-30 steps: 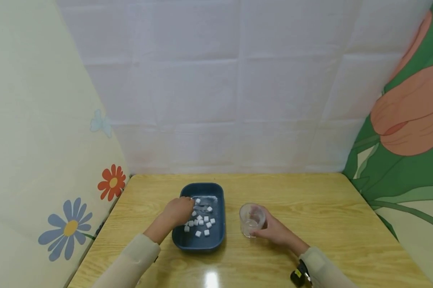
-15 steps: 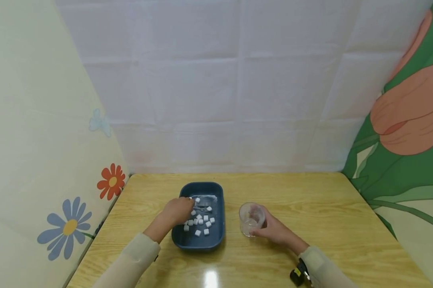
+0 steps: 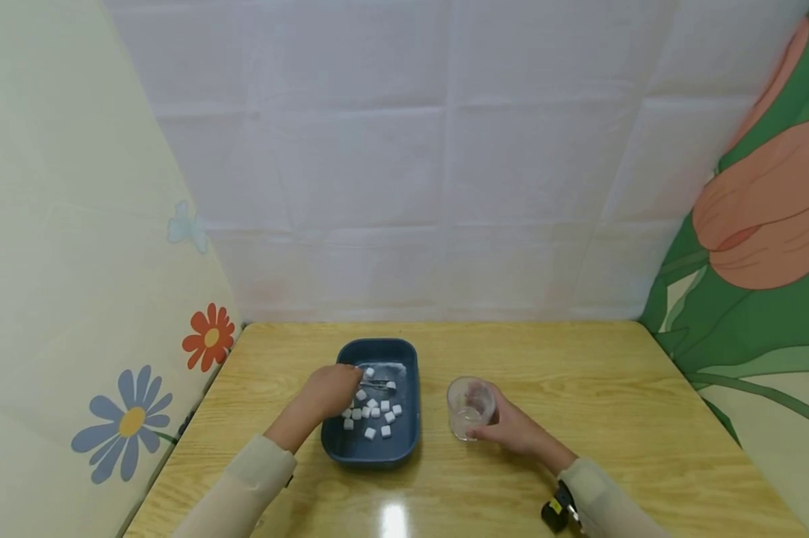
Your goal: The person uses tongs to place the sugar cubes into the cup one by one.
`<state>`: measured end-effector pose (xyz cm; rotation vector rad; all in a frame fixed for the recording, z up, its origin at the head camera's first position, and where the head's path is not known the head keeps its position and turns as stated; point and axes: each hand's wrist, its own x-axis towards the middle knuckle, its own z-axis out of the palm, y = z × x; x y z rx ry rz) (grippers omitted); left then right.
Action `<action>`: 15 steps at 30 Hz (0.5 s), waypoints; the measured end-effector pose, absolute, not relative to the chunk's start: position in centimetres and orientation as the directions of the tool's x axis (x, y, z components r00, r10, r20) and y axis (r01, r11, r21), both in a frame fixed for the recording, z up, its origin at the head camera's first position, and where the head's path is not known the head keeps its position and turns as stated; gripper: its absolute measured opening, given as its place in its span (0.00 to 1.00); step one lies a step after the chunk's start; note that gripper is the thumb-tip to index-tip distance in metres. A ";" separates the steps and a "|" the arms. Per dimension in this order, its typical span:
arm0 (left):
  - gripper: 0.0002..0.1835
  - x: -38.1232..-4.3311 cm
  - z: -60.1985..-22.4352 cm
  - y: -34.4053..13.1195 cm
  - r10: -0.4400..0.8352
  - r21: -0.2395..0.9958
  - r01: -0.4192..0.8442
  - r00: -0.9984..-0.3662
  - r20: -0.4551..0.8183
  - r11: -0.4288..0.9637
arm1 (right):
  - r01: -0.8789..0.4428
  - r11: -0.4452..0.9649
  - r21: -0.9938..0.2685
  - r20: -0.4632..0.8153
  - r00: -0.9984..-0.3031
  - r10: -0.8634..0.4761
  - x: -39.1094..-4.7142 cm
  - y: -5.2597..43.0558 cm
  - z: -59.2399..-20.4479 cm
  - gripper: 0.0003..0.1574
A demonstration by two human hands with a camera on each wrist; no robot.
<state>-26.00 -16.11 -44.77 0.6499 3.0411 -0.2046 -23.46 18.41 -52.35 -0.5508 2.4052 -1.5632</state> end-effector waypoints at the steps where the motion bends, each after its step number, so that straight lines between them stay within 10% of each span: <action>1: 0.10 -26.0 -44.8 -16.1 0.405 -0.122 0.408 -0.913 -0.052 0.905 | -0.190 0.367 -0.910 0.019 -0.906 -0.422 -23.5 18.4 -52.3 0.55; 15: 0.07 -25.3 -43.6 -16.3 0.413 -0.083 0.411 -0.911 0.009 0.908 | -0.201 0.339 -0.919 0.035 -0.898 -0.438 -23.4 18.4 -52.3 0.55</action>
